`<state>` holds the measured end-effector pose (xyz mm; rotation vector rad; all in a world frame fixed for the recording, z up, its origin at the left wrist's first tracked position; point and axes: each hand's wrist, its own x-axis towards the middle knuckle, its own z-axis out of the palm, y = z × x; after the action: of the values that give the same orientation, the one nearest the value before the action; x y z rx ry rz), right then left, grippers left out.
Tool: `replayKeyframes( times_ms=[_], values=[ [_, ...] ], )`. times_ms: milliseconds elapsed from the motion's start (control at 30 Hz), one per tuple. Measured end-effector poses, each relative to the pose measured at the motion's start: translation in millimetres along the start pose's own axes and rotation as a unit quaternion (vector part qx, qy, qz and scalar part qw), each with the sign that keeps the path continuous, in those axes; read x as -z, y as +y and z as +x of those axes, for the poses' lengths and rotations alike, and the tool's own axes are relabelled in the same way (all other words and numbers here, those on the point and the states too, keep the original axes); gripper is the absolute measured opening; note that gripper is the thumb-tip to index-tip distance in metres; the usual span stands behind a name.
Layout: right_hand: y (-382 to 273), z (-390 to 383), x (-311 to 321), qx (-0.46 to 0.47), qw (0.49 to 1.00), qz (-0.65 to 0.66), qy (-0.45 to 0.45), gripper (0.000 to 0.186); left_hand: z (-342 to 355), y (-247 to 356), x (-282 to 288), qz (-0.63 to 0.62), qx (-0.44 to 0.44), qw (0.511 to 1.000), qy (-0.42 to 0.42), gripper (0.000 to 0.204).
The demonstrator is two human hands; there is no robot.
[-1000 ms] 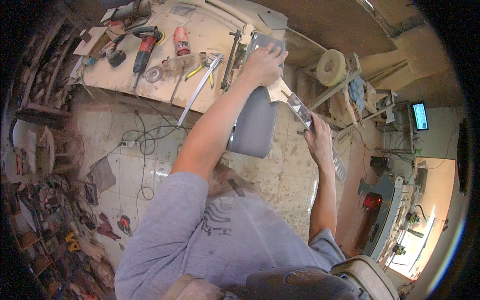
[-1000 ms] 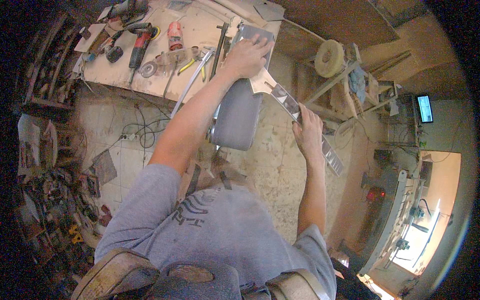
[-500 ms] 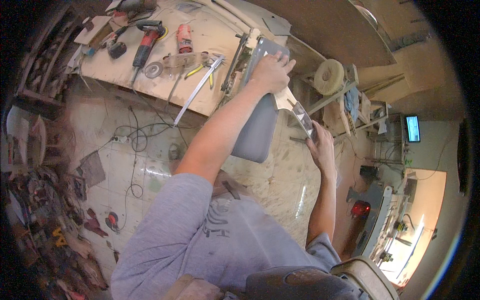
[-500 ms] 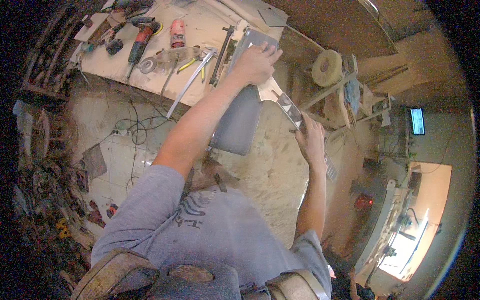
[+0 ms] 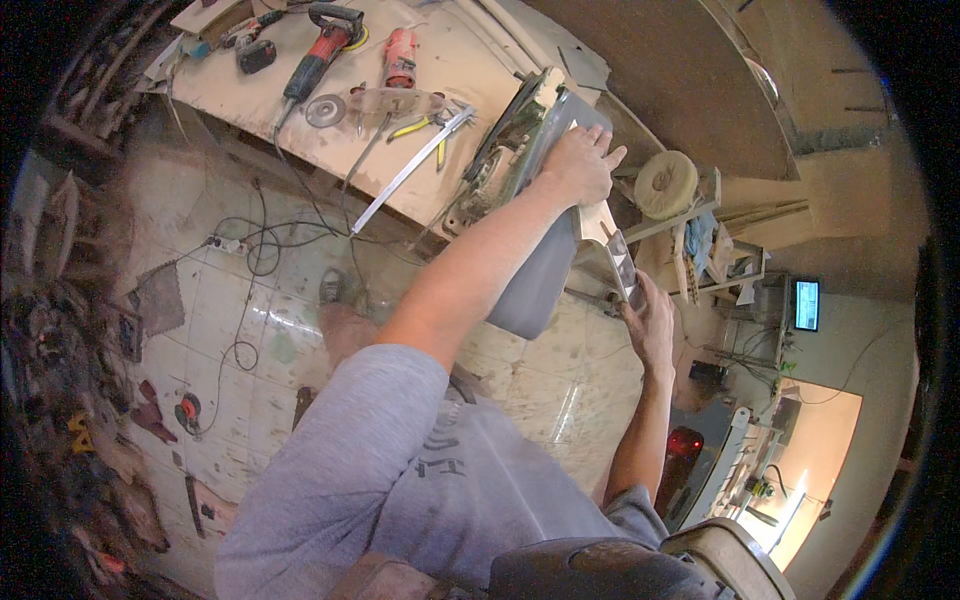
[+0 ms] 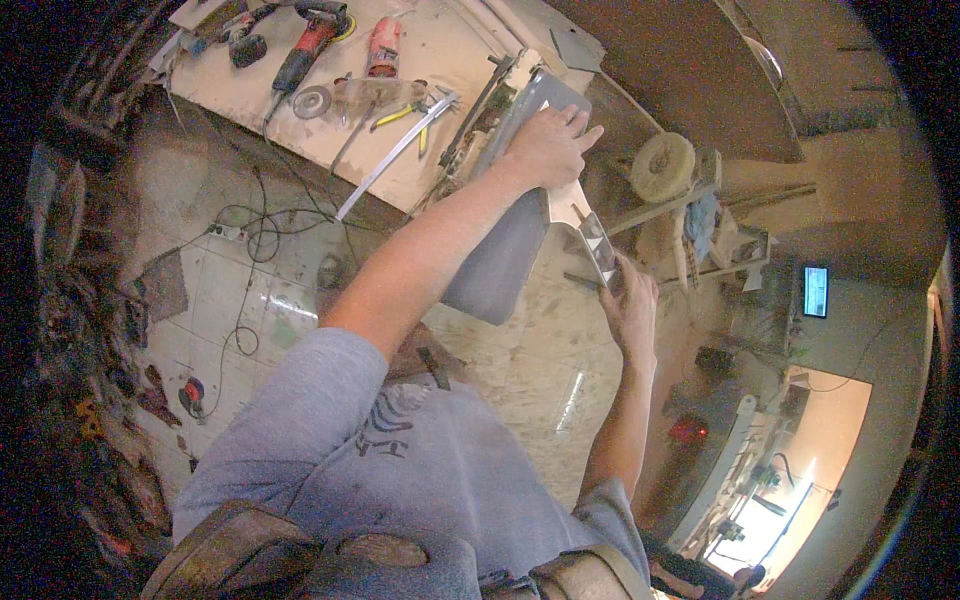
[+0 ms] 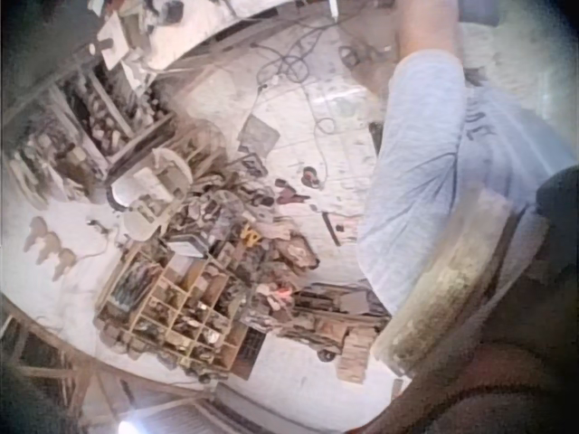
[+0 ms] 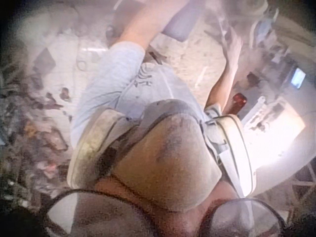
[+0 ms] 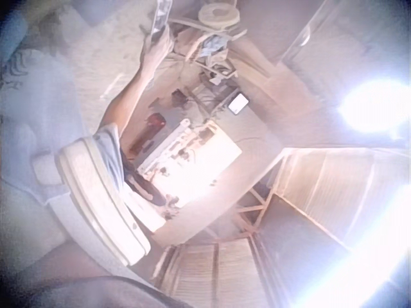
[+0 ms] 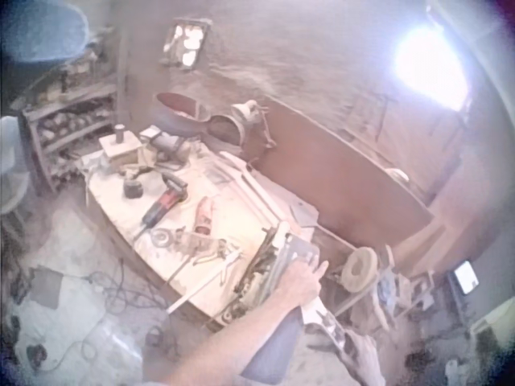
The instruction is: The person sands the neck and headstock of a guitar using a belt sander, checking the dimensions with calipers and assessing the shape by hand.
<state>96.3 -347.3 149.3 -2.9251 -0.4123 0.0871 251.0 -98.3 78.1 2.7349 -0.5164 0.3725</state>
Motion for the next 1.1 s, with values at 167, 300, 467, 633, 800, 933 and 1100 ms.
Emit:
replayKeyframes(
  times_ms=[167, 300, 467, 633, 800, 933, 1100],
  values=[
    [15.5, -0.2, -5.0, 0.027, 1.000, -0.012, 0.008, 0.064, -0.1, 2.1, -1.5, -0.001, 0.004, 1.000, -0.001, 0.059],
    [13.8, 4.0, -3.1, 0.013, 1.000, -0.024, -0.009, 0.066, -2.3, -1.1, -4.4, -0.022, 0.007, 0.999, 0.040, 0.060],
    [17.1, 4.2, -4.9, 0.035, 0.999, -0.018, -0.010, 0.070, -1.7, 0.5, 1.7, -0.010, 0.005, 1.000, 0.004, 0.056],
    [8.3, 12.0, -9.1, 0.050, 0.999, 0.010, 0.014, 0.072, -8.0, -8.0, 8.3, -0.015, 0.003, 1.000, 0.025, 0.055],
    [1.7, 18.7, -16.5, 0.039, 0.999, -0.001, 0.012, 0.063, -8.6, -17.7, -0.7, -0.021, -0.030, 0.998, 0.054, 0.058],
    [-0.3, 10.0, -17.9, -0.027, 0.998, 0.049, -0.016, 0.054, -7.8, -11.6, 3.6, -0.002, -0.059, 0.998, 0.024, 0.060],
    [10.0, 0.6, -22.5, -0.016, 0.998, 0.069, 0.003, 0.044, -5.7, -4.3, 0.7, -0.003, -0.076, 0.997, 0.015, 0.063]
  ],
)
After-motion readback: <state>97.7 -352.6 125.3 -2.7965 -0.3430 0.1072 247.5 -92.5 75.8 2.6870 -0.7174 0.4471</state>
